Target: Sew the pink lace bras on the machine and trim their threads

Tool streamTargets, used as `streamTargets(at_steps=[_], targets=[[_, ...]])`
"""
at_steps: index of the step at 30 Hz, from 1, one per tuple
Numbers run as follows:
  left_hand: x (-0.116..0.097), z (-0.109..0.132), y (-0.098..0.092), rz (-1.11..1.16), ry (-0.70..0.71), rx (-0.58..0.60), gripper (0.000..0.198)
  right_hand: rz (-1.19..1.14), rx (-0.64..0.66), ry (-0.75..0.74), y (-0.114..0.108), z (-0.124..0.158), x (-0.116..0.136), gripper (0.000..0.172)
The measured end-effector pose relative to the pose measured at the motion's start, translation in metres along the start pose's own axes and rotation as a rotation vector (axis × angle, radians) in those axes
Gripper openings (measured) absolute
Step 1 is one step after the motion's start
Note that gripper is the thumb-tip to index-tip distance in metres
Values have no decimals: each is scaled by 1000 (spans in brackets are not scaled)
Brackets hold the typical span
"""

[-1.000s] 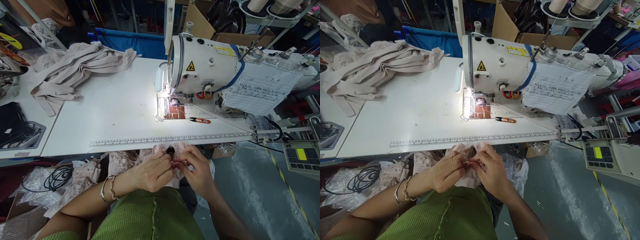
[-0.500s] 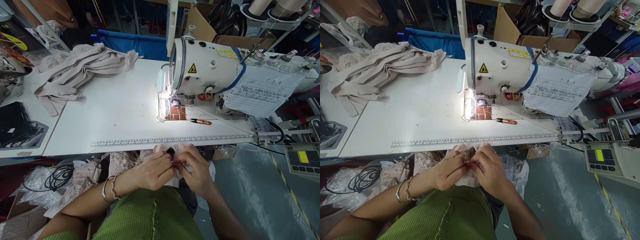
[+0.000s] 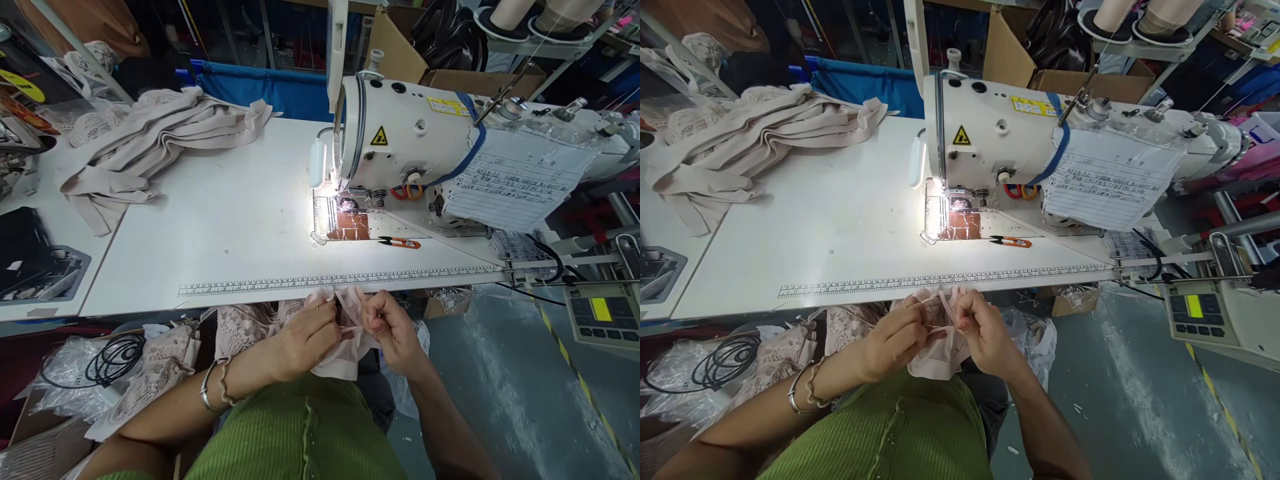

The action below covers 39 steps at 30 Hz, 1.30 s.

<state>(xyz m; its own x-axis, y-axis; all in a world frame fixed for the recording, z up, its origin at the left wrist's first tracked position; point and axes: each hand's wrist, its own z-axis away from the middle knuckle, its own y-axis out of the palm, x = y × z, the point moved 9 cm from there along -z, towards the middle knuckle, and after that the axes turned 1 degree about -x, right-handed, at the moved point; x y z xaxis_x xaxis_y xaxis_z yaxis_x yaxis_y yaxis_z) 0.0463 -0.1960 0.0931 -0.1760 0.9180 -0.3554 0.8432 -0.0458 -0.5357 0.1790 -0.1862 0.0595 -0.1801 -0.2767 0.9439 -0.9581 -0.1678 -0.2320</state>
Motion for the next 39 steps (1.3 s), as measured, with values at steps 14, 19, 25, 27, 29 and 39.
streamTargets(at_steps=[14, 19, 25, 27, 29, 39], targets=[[32, 9, 11, 296, -398, 88, 24, 1445, -686, 80, -177, 99, -12, 17], [46, 16, 19, 397, -616, 204, 11, 1481, -570, 268, -180, 106, -16, 20], [45, 11, 21, 534, -707, 245, 14, 513, 17, 89, -16, 27, -19, 28], [48, 9, 18, 552, -717, 247, 11, 367, 62, 54, 7, 15, -13, 27], [50, 7, 20, 527, -699, 302, 5, 313, 23, 33, 7, 11, -6, 31], [39, 9, 54, 598, -684, 425, 25, 706, -10, -113, -14, 21, 14, 23]])
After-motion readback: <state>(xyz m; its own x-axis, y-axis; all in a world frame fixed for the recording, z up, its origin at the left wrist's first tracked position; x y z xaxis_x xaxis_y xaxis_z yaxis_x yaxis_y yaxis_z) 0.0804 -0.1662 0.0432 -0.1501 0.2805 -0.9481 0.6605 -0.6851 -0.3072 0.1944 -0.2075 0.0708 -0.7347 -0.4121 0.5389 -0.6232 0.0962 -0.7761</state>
